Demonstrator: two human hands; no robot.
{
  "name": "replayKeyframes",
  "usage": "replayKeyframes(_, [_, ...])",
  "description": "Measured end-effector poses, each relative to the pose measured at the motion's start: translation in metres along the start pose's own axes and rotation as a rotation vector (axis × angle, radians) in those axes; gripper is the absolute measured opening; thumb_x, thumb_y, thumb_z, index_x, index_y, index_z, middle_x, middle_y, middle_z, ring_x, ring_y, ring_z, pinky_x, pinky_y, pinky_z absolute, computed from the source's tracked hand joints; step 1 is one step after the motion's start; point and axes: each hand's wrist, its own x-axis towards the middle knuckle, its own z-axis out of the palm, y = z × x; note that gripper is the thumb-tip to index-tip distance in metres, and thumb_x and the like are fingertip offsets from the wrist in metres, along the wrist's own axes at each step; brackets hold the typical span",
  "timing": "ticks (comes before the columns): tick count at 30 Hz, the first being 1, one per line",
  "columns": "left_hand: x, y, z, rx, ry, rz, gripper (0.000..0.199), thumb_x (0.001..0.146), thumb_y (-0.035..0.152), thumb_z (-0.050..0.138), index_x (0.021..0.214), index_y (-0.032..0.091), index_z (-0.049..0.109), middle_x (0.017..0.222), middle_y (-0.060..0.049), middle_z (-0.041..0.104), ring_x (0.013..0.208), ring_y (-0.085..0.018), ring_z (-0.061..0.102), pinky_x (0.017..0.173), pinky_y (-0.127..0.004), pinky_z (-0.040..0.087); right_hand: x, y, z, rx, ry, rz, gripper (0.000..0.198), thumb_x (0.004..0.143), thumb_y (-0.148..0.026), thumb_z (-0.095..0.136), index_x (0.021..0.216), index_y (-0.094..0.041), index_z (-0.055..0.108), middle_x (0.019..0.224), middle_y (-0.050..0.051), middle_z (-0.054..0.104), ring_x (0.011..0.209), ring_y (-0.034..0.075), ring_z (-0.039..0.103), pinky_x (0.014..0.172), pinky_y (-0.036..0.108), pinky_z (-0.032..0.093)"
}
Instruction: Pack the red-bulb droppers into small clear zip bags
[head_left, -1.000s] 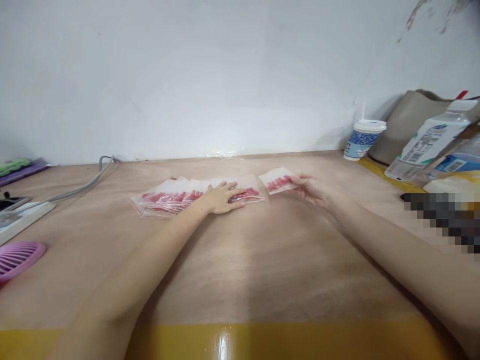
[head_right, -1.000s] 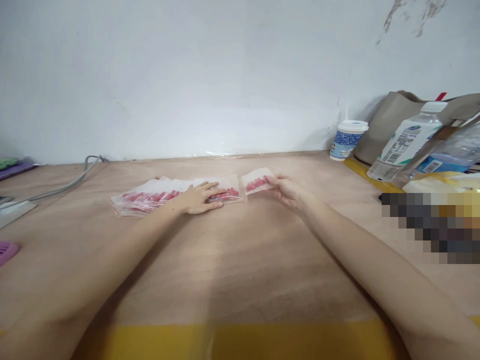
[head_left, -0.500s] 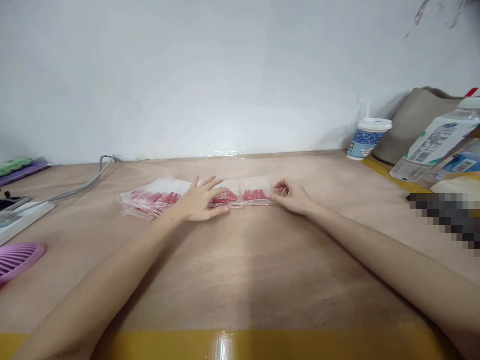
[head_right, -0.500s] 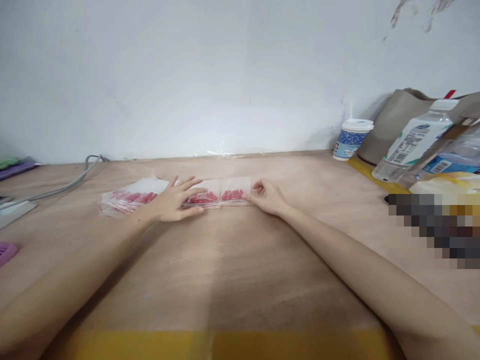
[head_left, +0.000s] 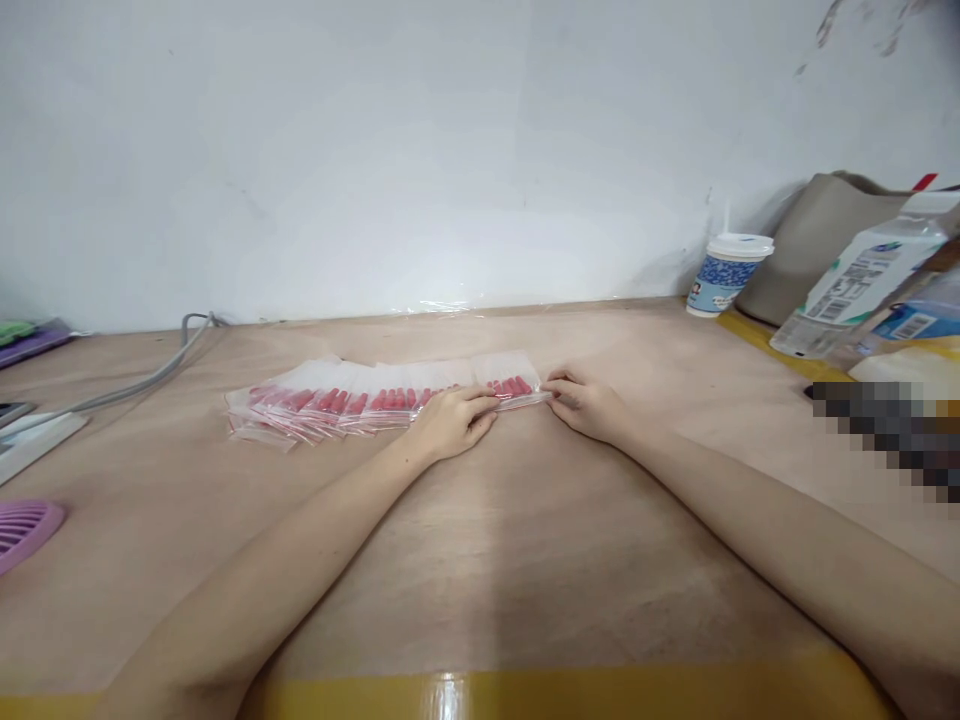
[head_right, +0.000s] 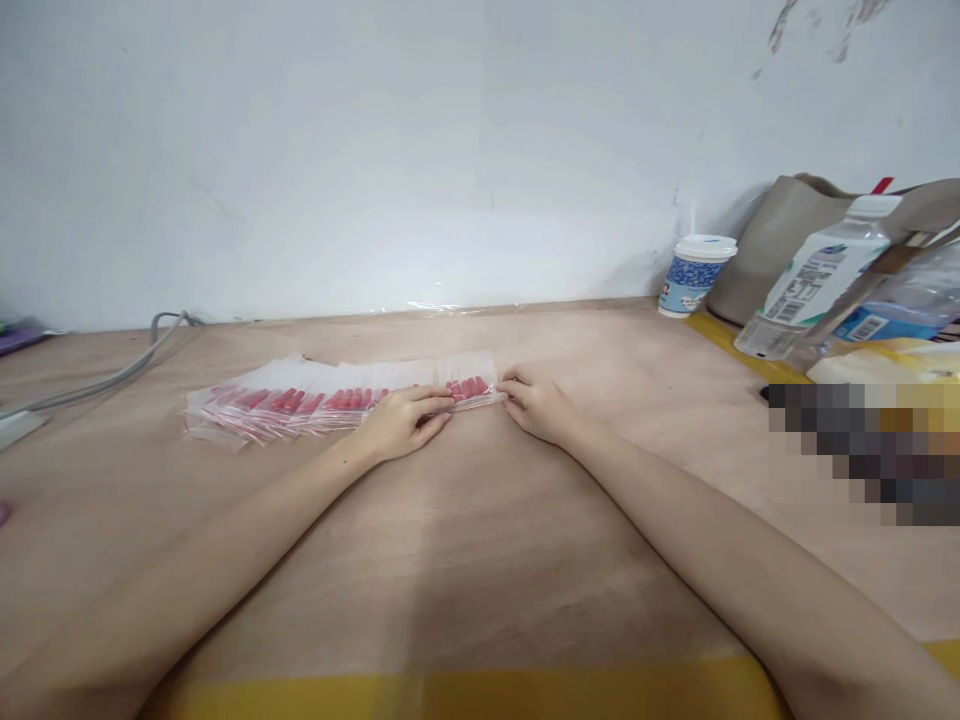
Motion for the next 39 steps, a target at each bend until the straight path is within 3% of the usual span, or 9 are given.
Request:
replayKeyframes(6, [0.001,0.000,0.001,0.053,0.069,0.058,0.024,0.087,0.022,0.045,0.097,0.016,0.066,0.103,-0.007,0.067,0.095,-0.021,0.063,0.086,-0.036,0.050,0.003,-0.001,-0.003,-0.263,-0.044,-0.084,0.027,0.088,-0.023,0.042,0.080,-0.021,0.068,0.083,0.008,0.066,0.077,0.018,0.058,0.073,0.034,0.043])
replayKeyframes(10, [0.006,0.000,0.004,0.120,0.093,0.096,0.025,0.087,0.024,0.048,0.105,0.016,0.063,0.110,-0.008,0.065,0.100,-0.021,0.061,0.087,-0.036,0.050,0.006,-0.005,-0.005,-0.302,-0.042,-0.111,0.028,0.089,-0.021,0.041,0.079,-0.019,0.067,0.080,0.008,0.066,0.076,0.018,0.058,0.074,0.034,0.039])
replayKeyframes(19, [0.010,0.000,0.008,0.289,0.031,0.203,0.030,0.093,0.019,0.036,0.086,0.016,0.065,0.097,-0.007,0.069,0.085,-0.019,0.066,0.073,-0.034,0.054,0.006,-0.009,-0.007,-0.336,-0.007,-0.113,0.026,0.089,-0.021,0.041,0.077,-0.017,0.064,0.078,0.008,0.066,0.075,0.019,0.057,0.075,0.035,0.035])
replayKeyframes(27, [0.009,-0.002,0.011,0.259,0.055,0.190,0.026,0.091,0.017,0.038,0.088,0.015,0.064,0.100,-0.008,0.069,0.087,-0.020,0.066,0.075,-0.035,0.054,0.008,-0.011,-0.007,-0.470,-0.050,-0.202,0.030,0.090,-0.022,0.040,0.073,-0.018,0.065,0.079,0.007,0.066,0.075,0.018,0.054,0.075,0.035,0.033])
replayKeyframes(34, [0.027,0.009,0.023,0.297,0.157,0.264,0.022,0.090,0.015,0.042,0.090,0.014,0.063,0.100,-0.006,0.068,0.089,-0.017,0.065,0.079,-0.030,0.052,0.009,-0.013,-0.006,-0.515,-0.023,-0.269,0.030,0.090,-0.020,0.040,0.072,-0.018,0.064,0.074,0.006,0.065,0.074,0.017,0.052,0.074,0.034,0.031])
replayKeyframes(39, [0.037,0.014,0.031,0.344,0.179,0.326,0.021,0.090,0.014,0.042,0.083,0.013,0.062,0.092,-0.006,0.068,0.079,-0.016,0.065,0.072,-0.029,0.050,0.009,-0.012,-0.004,-0.488,0.103,-0.359,0.023,0.088,-0.019,0.046,0.073,-0.017,0.064,0.073,0.005,0.065,0.072,0.016,0.051,0.072,0.031,0.031])
